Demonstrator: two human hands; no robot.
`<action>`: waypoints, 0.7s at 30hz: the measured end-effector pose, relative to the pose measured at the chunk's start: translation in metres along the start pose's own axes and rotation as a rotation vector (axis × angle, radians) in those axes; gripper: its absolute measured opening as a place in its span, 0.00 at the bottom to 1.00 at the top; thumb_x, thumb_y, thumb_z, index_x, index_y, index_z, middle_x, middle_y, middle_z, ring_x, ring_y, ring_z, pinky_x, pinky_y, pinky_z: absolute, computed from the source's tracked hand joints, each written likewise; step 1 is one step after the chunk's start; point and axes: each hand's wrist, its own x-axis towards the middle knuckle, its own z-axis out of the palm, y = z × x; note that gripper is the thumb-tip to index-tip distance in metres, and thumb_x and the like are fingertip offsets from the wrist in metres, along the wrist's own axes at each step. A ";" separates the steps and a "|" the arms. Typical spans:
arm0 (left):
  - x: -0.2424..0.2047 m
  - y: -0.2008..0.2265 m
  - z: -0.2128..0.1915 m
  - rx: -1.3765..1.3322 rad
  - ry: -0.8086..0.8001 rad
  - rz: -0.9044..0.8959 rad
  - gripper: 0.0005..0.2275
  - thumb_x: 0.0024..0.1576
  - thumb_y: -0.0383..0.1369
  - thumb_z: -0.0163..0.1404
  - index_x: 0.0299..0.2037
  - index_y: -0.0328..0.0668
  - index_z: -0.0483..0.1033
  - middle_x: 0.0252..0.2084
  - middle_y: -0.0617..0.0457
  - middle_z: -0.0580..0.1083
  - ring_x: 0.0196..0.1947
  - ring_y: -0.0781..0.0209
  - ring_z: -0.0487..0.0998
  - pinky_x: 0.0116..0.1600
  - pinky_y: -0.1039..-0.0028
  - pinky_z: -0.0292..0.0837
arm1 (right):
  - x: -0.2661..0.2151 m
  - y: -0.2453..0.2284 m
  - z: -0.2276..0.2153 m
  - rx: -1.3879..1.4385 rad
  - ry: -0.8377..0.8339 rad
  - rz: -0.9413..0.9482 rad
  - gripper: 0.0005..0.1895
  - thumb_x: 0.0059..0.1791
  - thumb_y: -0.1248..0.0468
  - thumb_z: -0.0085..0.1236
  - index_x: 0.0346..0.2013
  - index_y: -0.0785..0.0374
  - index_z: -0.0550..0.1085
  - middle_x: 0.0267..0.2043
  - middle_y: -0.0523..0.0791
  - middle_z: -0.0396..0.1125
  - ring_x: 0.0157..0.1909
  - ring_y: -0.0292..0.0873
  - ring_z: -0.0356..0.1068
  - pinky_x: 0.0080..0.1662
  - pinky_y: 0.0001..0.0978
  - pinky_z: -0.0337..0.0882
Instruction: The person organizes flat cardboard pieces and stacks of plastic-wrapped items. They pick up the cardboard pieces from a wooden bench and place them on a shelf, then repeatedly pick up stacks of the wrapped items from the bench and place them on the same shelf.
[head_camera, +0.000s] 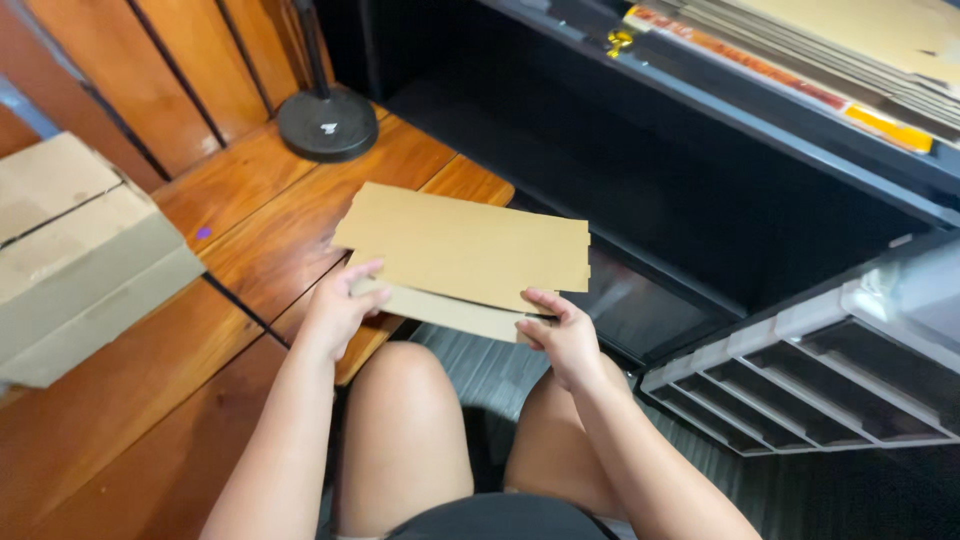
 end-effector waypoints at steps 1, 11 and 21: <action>-0.010 0.008 0.000 0.003 -0.013 0.011 0.27 0.50 0.19 0.61 0.63 0.42 0.76 0.51 0.43 0.69 0.42 0.60 0.76 0.42 0.72 0.83 | -0.006 -0.008 -0.002 0.007 0.012 -0.010 0.30 0.41 0.79 0.67 0.59 0.65 0.77 0.45 0.52 0.72 0.32 0.37 0.75 0.32 0.25 0.81; -0.115 0.121 0.016 0.079 -0.017 0.109 0.23 0.60 0.23 0.52 0.66 0.48 0.76 0.49 0.53 0.74 0.29 0.68 0.67 0.38 0.82 0.73 | -0.060 -0.087 -0.052 0.064 -0.096 -0.249 0.28 0.43 0.79 0.65 0.58 0.68 0.76 0.57 0.51 0.72 0.37 0.35 0.74 0.34 0.23 0.77; -0.148 0.273 0.110 0.210 -0.047 0.461 0.24 0.56 0.25 0.59 0.65 0.41 0.75 0.44 0.55 0.80 0.31 0.70 0.76 0.44 0.84 0.76 | -0.084 -0.215 -0.138 0.047 0.059 -0.515 0.32 0.41 0.74 0.66 0.60 0.68 0.73 0.57 0.50 0.73 0.37 0.33 0.73 0.36 0.19 0.75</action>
